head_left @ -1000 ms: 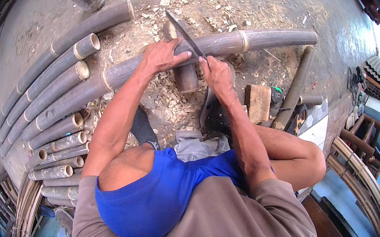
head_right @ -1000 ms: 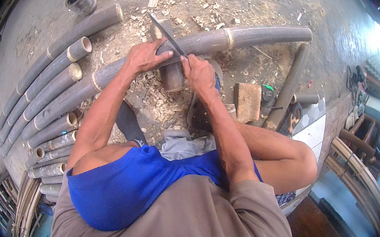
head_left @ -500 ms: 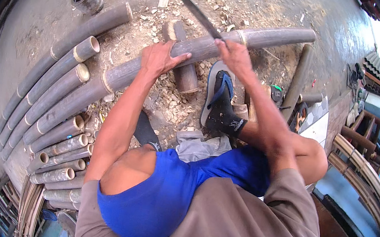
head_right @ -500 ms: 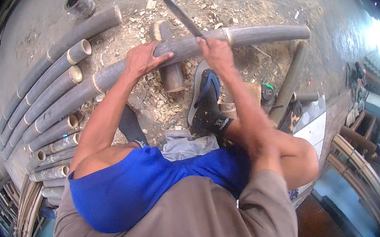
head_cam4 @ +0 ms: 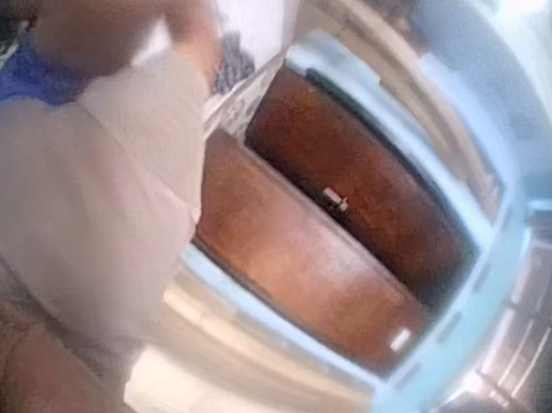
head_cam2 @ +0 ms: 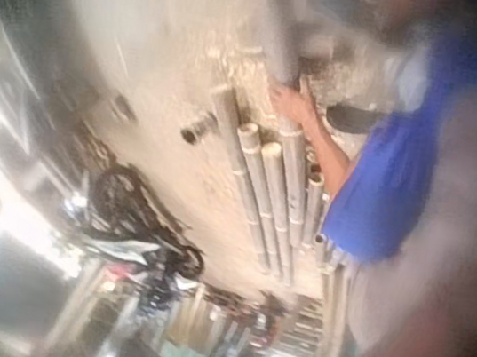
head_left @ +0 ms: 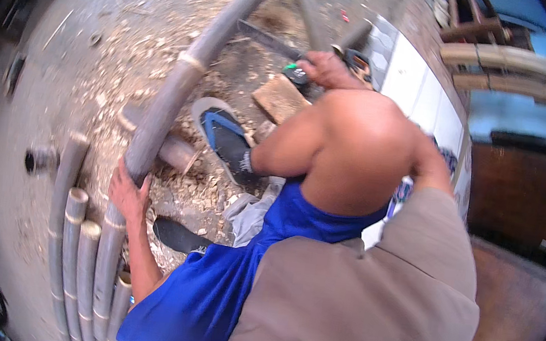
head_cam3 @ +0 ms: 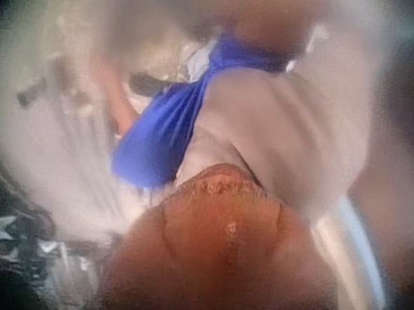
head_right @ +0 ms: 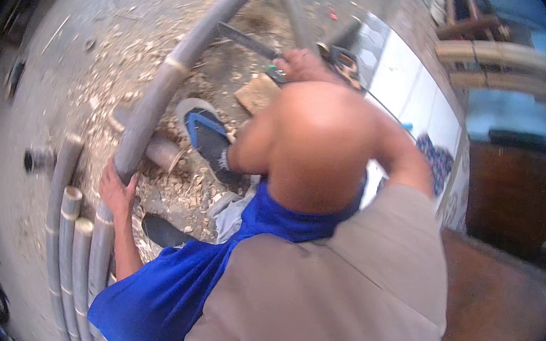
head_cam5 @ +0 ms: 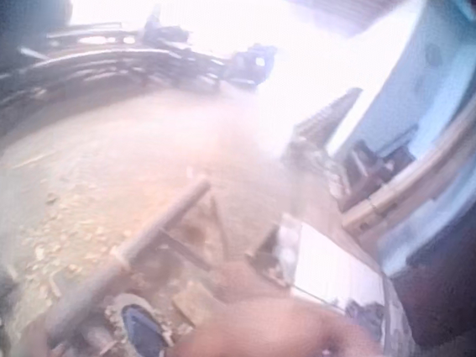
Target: The person sits on the ground and uses a knife and a curved blade to scrape and smooth the surface of bamboo poles. They handle multiple poles, rotating them and working on different sections, then place finished pieces aside.
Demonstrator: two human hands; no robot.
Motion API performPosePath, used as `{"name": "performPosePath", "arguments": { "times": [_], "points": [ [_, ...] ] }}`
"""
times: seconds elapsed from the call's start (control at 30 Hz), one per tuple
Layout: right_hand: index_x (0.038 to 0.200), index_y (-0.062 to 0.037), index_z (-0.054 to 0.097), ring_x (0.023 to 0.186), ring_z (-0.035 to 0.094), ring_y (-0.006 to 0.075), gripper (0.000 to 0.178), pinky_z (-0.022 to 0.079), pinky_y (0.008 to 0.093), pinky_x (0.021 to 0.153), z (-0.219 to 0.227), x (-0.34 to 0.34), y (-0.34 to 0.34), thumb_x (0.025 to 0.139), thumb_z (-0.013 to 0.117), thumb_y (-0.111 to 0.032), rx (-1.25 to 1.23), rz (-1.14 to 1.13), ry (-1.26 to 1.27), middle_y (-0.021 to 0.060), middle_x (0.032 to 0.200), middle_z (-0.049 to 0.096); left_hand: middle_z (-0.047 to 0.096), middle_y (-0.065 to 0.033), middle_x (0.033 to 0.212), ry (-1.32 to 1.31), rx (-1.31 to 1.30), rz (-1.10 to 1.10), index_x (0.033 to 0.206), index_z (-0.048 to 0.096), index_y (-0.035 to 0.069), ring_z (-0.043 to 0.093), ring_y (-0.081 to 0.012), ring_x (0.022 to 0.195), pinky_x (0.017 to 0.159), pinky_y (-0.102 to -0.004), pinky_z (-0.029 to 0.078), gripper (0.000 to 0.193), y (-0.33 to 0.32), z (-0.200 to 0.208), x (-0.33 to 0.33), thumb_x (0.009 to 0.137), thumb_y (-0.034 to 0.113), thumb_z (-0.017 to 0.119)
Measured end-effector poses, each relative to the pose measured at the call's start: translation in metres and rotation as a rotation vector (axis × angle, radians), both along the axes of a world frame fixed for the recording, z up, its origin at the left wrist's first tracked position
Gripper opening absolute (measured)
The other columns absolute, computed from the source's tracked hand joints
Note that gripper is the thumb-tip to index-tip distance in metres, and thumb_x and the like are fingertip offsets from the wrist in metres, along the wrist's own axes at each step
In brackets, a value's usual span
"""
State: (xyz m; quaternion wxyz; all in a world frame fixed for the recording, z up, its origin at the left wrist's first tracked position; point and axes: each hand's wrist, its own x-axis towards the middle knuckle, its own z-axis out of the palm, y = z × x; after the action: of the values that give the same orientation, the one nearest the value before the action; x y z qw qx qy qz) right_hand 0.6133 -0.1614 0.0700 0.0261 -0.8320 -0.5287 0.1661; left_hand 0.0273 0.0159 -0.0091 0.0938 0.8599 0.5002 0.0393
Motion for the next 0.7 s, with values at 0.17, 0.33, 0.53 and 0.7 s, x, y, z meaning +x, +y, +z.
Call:
{"name": "performPosePath", "arguments": {
  "times": [0.17, 0.33, 0.53, 0.7],
  "points": [
    [0.102, -0.0046, 0.074, 0.098, 0.070, 0.0467, 0.046, 0.054, 0.0552, 0.086, -0.074, -0.060, -0.097, 0.098, 0.059, -0.049, 0.129, -0.486, 0.185, 0.0248, 0.098, 0.073, 0.051, -0.0263, 0.151, -0.017, -0.130, -0.066, 0.163, 0.034, 0.011, 0.048, -0.0454, 0.139, 0.117, -0.0539, 0.037, 0.098, 0.007, 0.002, -0.011, 0.083, 0.039, 0.083],
    [0.102, -0.0007, 0.073, 0.102, 0.069, 0.0474, 0.049, 0.054, 0.0547, 0.090, -0.091, -0.065, -0.123, 0.096, 0.060, -0.048, 0.192, -0.547, 0.307, 0.0282, 0.106, 0.073, 0.044, -0.0281, 0.157, -0.076, -0.256, -0.148, 0.164, 0.031, 0.005, 0.042, -0.0476, 0.144, 0.121, -0.0523, 0.035, 0.095, 0.009, 0.017, -0.034, 0.088, 0.034, 0.080],
    [0.102, 0.0002, 0.071, 0.103, 0.069, 0.0481, 0.047, 0.054, 0.0552, 0.090, -0.106, -0.060, -0.144, 0.098, 0.060, -0.046, 0.268, -0.606, 0.249, 0.0310, 0.105, 0.071, 0.039, -0.0330, 0.159, -0.082, -0.336, -0.155, 0.163, 0.032, 0.002, 0.039, -0.0488, 0.146, 0.123, -0.0521, 0.033, 0.094, 0.014, 0.011, -0.061, 0.090, 0.043, 0.077],
    [0.105, 0.0013, 0.069, 0.096, 0.070, 0.0486, 0.048, 0.055, 0.0552, 0.085, -0.099, -0.080, -0.155, 0.097, 0.061, -0.045, 0.351, -0.650, 0.268, 0.0309, 0.100, 0.072, 0.039, -0.0338, 0.159, -0.044, -0.337, -0.107, 0.162, 0.032, 0.000, 0.041, -0.0473, 0.146, 0.122, -0.0531, 0.033, 0.103, 0.017, 0.003, -0.102, 0.089, 0.057, 0.076]
  ]
}}
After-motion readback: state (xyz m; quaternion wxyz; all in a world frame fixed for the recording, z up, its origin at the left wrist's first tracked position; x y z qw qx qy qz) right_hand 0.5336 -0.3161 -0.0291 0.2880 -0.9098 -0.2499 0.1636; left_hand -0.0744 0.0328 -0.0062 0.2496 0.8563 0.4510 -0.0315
